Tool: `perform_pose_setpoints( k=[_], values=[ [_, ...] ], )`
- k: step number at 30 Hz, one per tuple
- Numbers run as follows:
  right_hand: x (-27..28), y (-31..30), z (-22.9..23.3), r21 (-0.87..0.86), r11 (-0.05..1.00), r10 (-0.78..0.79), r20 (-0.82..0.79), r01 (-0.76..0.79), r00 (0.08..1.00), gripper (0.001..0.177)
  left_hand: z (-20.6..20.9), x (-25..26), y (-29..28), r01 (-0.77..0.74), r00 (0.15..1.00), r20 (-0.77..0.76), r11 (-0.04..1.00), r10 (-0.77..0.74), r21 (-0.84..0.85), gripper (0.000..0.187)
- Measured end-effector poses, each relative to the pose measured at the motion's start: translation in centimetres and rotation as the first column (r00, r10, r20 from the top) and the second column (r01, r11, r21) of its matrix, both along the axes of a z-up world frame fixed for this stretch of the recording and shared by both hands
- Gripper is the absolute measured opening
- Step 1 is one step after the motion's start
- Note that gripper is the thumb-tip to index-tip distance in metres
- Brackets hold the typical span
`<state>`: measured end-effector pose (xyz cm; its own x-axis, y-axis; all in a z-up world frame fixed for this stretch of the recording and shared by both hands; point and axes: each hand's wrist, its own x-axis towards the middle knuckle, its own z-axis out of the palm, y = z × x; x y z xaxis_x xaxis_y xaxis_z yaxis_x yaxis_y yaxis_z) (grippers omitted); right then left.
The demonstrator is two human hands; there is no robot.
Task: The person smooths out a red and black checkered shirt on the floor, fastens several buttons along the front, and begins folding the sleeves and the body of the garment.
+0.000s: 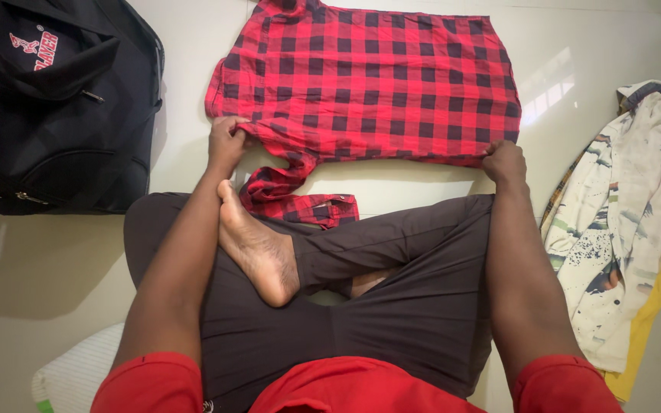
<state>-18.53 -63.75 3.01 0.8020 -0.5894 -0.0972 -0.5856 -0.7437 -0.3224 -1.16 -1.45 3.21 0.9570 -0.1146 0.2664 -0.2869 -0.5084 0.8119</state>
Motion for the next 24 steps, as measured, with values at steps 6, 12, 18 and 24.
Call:
perform_pose_setpoints(
  k=[6,12,18,24],
  values=[
    [0.2,0.1,0.4,0.004,1.0,-0.018,-0.048,0.018,0.999,0.018,-1.4,1.2,0.7,-0.25,0.8,-0.536,0.662,-0.269,-0.707,0.017],
    [0.3,0.2,0.3,0.014,1.0,-0.017,-0.074,0.018,0.997,0.014,-1.5,2.0,1.1,-0.221,0.764,-0.382,0.346,-0.519,-0.912,0.021],
    [0.4,0.2,0.3,0.019,1.0,-0.014,-0.109,0.016,0.994,0.014,-1.6,2.3,2.1,-0.252,0.794,-0.369,0.291,-0.484,-0.923,0.028],
    [0.3,-0.7,-0.3,0.025,0.999,-0.021,-0.138,0.025,0.99,0.017,1.3,0.8,2.0,-0.153,0.88,-0.425,0.72,-0.214,-0.677,0.042]
  ],
)
